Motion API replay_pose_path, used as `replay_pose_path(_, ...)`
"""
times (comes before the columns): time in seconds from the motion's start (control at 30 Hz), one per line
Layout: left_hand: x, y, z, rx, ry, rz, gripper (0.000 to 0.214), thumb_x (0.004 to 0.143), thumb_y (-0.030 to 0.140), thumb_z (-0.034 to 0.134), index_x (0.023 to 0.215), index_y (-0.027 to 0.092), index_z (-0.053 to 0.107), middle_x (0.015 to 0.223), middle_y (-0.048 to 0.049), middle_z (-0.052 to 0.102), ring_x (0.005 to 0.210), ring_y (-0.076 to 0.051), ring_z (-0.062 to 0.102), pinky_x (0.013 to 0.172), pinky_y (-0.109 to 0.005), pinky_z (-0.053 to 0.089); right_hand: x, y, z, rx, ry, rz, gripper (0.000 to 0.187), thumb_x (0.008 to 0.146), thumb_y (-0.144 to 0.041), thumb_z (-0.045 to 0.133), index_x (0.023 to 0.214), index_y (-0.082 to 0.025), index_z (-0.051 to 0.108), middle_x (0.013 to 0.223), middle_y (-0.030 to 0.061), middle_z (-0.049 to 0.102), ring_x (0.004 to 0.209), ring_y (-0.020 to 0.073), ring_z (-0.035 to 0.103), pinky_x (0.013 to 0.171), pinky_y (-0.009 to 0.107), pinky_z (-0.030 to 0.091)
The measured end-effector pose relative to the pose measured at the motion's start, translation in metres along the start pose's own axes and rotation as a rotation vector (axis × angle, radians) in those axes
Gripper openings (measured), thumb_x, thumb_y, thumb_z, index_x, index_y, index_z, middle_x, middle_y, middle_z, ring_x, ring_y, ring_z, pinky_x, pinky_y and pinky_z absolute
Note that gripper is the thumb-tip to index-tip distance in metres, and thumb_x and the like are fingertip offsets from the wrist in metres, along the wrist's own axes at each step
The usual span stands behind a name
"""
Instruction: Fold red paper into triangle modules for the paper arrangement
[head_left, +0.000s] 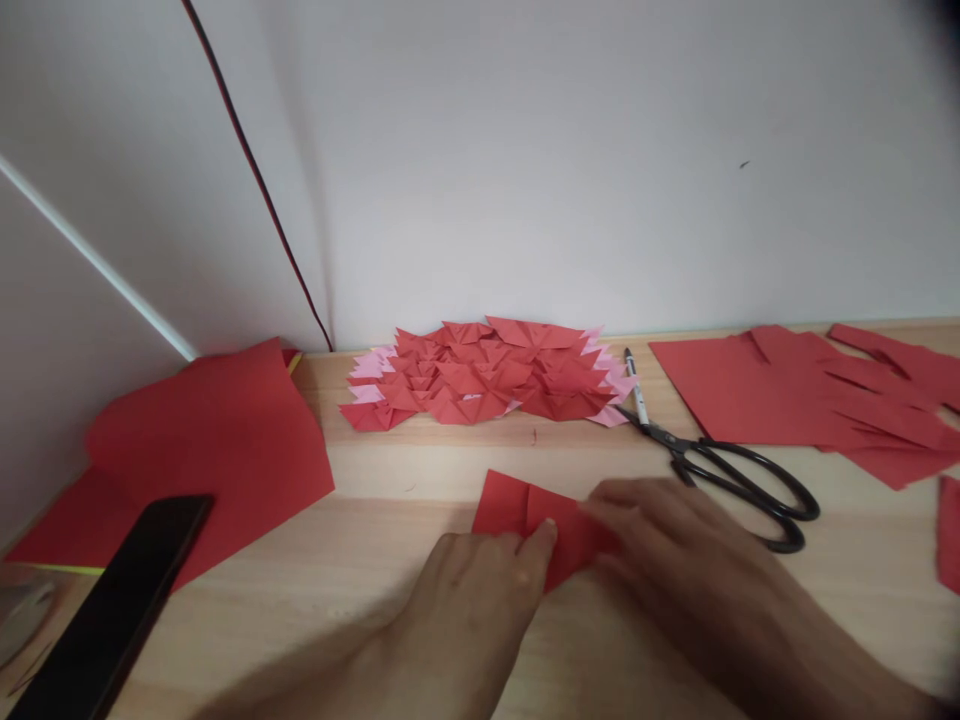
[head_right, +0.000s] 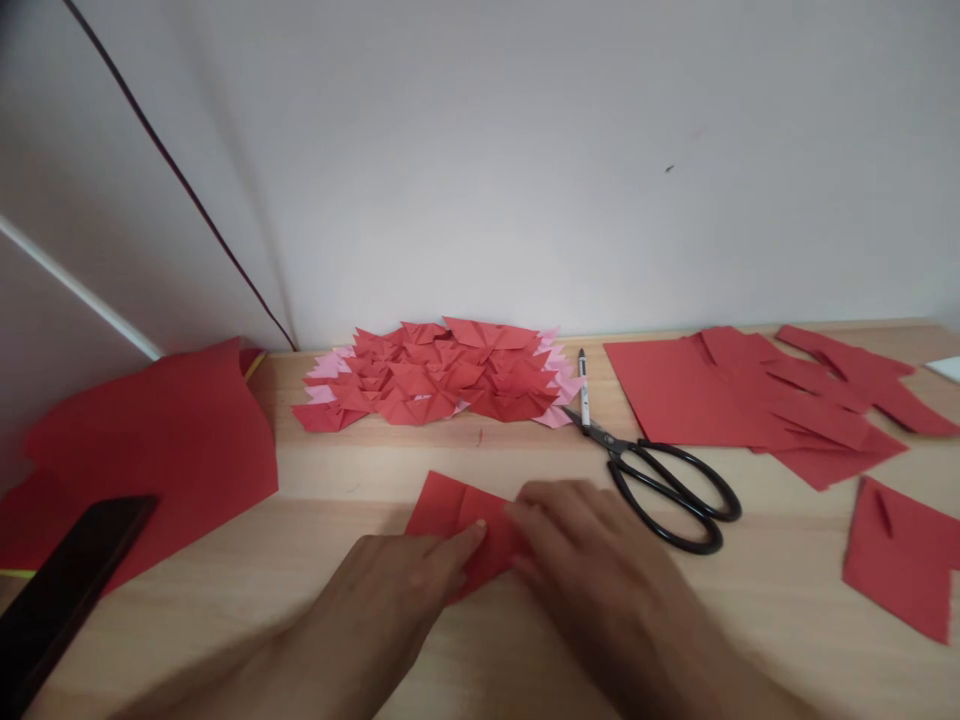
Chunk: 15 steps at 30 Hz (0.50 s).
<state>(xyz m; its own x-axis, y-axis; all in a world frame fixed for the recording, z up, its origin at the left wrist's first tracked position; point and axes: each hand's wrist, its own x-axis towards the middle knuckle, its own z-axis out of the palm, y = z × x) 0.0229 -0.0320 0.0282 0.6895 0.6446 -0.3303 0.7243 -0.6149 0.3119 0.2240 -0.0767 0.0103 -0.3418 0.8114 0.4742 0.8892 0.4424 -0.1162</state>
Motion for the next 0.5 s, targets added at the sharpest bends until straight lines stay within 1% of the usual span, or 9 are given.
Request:
replay_pose_path(0.07,0.000,0.002,-0.002,0.039,-0.044,-0.025,0.048,0.090,0.012,0.035,0.136,0.023,0.046,0.094,-0.0076,0.068,0.079,-0.024,0.065,0.067,-0.034,0.048,-0.004,-0.014,0.001,0.012,-0.005,-0.109,0.036,0.099,-0.020,0.030,0.104,-0.021,0.066,0.101,0.0033,0.072,0.091,0.0158,0.065,0.079,0.030,0.050)
replay_pose_path(0.1,0.001,0.002,-0.002,0.054,-0.060,-0.031,0.049,0.090,0.012,0.036,0.137,0.024,0.045,0.095,-0.0071,0.069,0.080,-0.024,0.065,0.067,-0.034,0.048,-0.007,-0.019,0.002,-0.019,0.021,-0.128,0.037,0.099,-0.021,0.029,0.105,-0.021,0.066,0.103,0.0022,0.073,0.091,0.0155,0.066,0.080,0.030,0.051)
replay_pose_path(0.13,0.001,0.002,-0.003,0.060,-0.069,-0.028,0.050,0.090,0.012,0.037,0.138,0.024,0.044,0.096,-0.0069,0.069,0.080,-0.025,0.065,0.067,-0.034,0.048,-0.011,-0.022,0.003,-0.060,-0.026,-0.147,0.038,0.099,-0.022,0.029,0.111,-0.019,0.065,0.109,0.0028,0.072,0.096,0.0158,0.065,0.083,0.030,0.051)
replay_pose_path(0.17,0.002,0.002,-0.003,0.066,-0.075,-0.024,0.051,0.090,0.012,0.037,0.139,0.024,0.043,0.097,-0.0069,0.069,0.081,-0.025,0.065,0.067,-0.035,0.049,-0.015,-0.024,0.004,-0.105,-0.013,-0.166,0.037,0.099,-0.022,0.030,0.112,-0.018,0.065,0.111,0.0028,0.071,0.097,0.0161,0.066,0.082,0.030,0.051)
replay_pose_path(0.23,0.003,0.001,-0.003,0.076,-0.083,-0.017,0.054,0.088,0.011,0.038,0.141,0.024,0.041,0.099,-0.0070,0.069,0.083,-0.026,0.066,0.067,-0.036,0.049,-0.023,-0.025,0.006,-0.178,-0.071,-0.229,0.037,0.097,-0.021,0.032,0.118,-0.017,0.062,0.119,0.0041,0.068,0.105,0.0171,0.063,0.083,0.030,0.051)
replay_pose_path(0.3,0.003,0.000,-0.002,0.076,-0.090,-0.006,0.056,0.087,0.011,0.039,0.142,0.023,0.039,0.099,-0.0073,0.069,0.084,-0.027,0.066,0.068,-0.037,0.050,-0.029,-0.024,0.008,-0.225,-0.074,-0.278,0.037,0.095,-0.018,0.032,0.118,-0.015,0.062,0.120,0.0054,0.068,0.108,0.0177,0.063,0.084,0.030,0.051)
replay_pose_path(0.4,0.002,-0.002,0.000,0.083,-0.092,-0.012,0.060,0.084,0.010,0.040,0.143,0.024,0.038,0.099,-0.0071,0.069,0.085,-0.028,0.066,0.069,-0.037,0.050,-0.037,-0.025,0.012,-0.273,-0.048,-0.298,0.037,0.094,-0.017,0.034,0.116,-0.014,0.062,0.117,0.0066,0.069,0.105,0.0186,0.064,0.084,0.032,0.051)
replay_pose_path(0.5,0.000,-0.002,0.000,0.083,-0.097,-0.009,0.063,0.082,0.008,0.042,0.143,0.024,0.038,0.100,-0.0068,0.068,0.086,-0.028,0.065,0.070,-0.037,0.049,-0.044,-0.025,0.017,-0.292,-0.060,-0.266,0.036,0.093,-0.019,0.036,0.119,-0.014,0.061,0.120,0.0073,0.067,0.108,0.0198,0.063,0.087,0.034,0.050)
